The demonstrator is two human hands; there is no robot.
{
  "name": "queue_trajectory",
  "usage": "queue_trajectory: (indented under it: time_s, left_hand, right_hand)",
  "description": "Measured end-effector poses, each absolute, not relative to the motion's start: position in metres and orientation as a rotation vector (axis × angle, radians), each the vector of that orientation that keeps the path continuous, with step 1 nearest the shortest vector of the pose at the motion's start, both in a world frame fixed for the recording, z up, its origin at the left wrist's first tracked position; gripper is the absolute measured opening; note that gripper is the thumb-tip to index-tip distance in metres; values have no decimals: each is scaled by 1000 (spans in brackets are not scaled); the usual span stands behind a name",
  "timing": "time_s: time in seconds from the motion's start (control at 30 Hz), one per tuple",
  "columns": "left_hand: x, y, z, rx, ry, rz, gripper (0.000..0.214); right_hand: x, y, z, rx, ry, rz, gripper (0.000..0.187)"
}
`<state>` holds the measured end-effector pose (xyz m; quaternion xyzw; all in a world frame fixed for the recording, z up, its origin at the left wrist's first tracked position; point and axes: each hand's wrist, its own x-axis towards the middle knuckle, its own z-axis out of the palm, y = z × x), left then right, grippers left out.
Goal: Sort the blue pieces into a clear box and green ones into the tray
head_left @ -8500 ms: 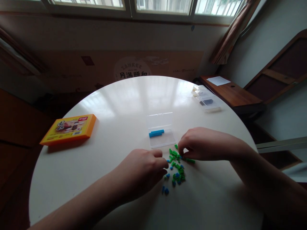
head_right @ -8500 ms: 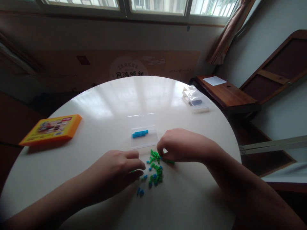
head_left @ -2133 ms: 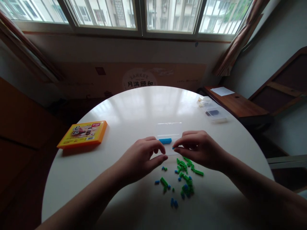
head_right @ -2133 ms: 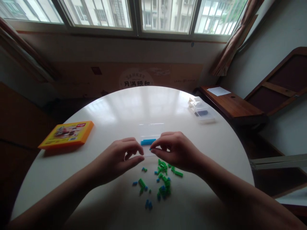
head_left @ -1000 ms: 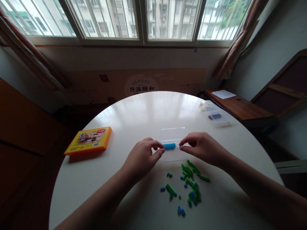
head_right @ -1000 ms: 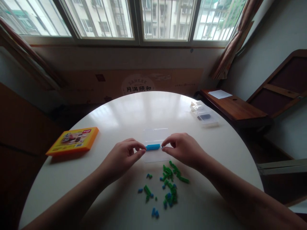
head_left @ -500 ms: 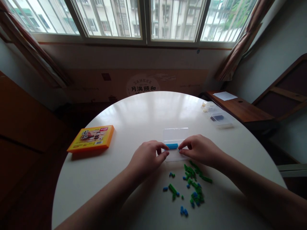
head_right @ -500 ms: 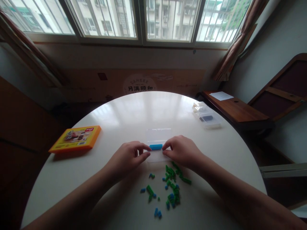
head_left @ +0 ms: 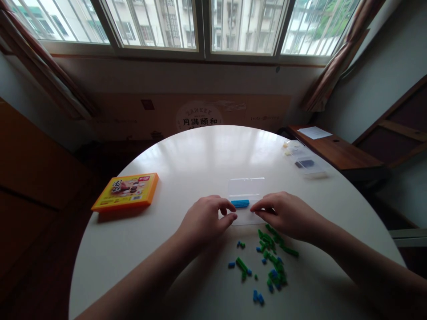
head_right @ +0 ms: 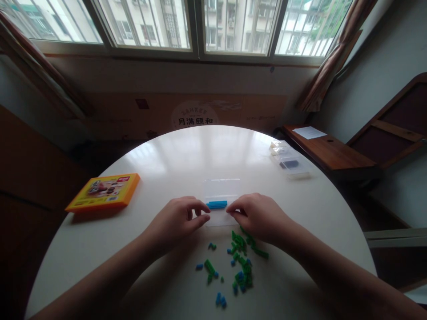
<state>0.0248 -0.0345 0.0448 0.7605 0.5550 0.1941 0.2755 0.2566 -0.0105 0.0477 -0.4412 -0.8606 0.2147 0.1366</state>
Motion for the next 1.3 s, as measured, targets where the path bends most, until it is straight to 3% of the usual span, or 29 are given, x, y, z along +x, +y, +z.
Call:
queue_trajectory:
  time_s: [0.67, 1.3]
  left_hand:
    - [28, -36, 46, 2010, 1506, 466, 25]
    - [27, -34, 43, 2016, 1462, 463, 23]
  right_hand:
    - [259, -10, 46, -1395, -2501, 398, 31]
    - [255, -12, 43, -1404, -2508, 443, 35]
